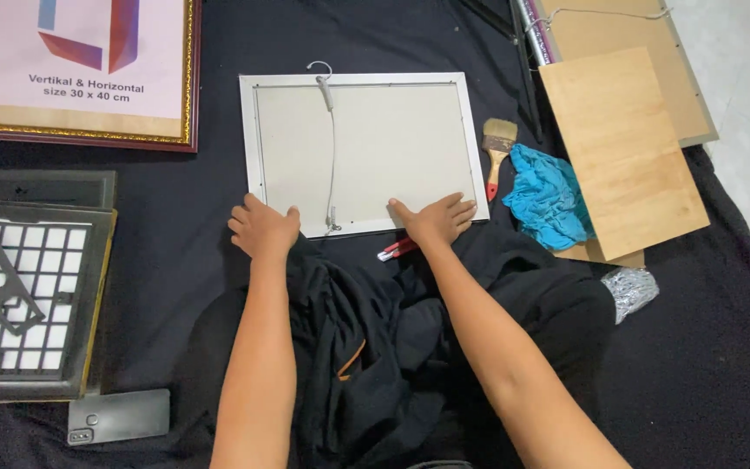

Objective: Disassembling a picture frame to remove the backboard and cleaning the glass using a brush.

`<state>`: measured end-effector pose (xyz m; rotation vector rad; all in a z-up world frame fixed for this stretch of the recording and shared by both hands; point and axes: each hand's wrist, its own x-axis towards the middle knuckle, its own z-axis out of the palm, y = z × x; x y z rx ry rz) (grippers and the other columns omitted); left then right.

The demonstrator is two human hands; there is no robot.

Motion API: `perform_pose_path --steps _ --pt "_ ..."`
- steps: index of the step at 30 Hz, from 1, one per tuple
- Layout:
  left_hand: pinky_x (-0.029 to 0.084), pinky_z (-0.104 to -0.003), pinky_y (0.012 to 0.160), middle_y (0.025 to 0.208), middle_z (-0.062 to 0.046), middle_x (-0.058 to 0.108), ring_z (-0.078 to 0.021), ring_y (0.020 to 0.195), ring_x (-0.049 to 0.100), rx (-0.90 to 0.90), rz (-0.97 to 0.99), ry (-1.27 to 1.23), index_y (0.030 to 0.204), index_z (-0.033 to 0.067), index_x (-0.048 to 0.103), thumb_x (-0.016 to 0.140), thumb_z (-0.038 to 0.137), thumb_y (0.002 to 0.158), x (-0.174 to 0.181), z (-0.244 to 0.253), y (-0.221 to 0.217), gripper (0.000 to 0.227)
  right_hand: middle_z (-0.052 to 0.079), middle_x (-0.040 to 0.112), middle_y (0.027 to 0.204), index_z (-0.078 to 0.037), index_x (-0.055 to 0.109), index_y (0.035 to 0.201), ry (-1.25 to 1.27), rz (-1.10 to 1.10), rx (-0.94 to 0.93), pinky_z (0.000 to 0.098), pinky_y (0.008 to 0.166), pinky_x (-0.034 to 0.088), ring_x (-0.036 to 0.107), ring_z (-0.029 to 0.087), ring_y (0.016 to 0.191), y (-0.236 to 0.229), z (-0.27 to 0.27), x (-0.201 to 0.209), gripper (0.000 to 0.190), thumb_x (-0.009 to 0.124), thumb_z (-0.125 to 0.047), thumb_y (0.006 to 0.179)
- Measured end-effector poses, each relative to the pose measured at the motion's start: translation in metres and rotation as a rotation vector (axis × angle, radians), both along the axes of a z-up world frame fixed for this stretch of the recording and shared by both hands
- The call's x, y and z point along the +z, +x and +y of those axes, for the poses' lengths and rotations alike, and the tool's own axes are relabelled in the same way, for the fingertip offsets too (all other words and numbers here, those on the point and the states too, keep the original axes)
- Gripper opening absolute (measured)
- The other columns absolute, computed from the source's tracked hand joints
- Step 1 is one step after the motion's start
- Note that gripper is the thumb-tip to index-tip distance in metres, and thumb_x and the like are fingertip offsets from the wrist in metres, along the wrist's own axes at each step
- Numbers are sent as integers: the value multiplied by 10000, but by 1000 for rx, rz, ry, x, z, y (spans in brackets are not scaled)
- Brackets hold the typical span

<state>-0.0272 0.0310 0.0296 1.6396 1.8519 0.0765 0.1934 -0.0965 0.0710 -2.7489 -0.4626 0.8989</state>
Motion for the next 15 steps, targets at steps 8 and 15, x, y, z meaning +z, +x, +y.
perform_pose_path --steps 8,15 --pt "226 -583 1139 1566 -349 285 -482 1466 242 -8 -16 -54 1602 0 223 729 421 882 7 7 10 976 371 3 1662 79 -7 1612 45 -103 -43 536 1265 -33 8 461 1565 9 -1 -34 1389 668 -817 793" --pt "196 -570 1160 1567 -390 255 -502 1470 214 -37 -80 -73 1625 -8 170 822 427 833 41 -1 11 1113 371 33 1662 64 12 1621 52 -116 -21 529 1263 -27 36 455 1570 13 -2 -41 1349 672 -792 813"
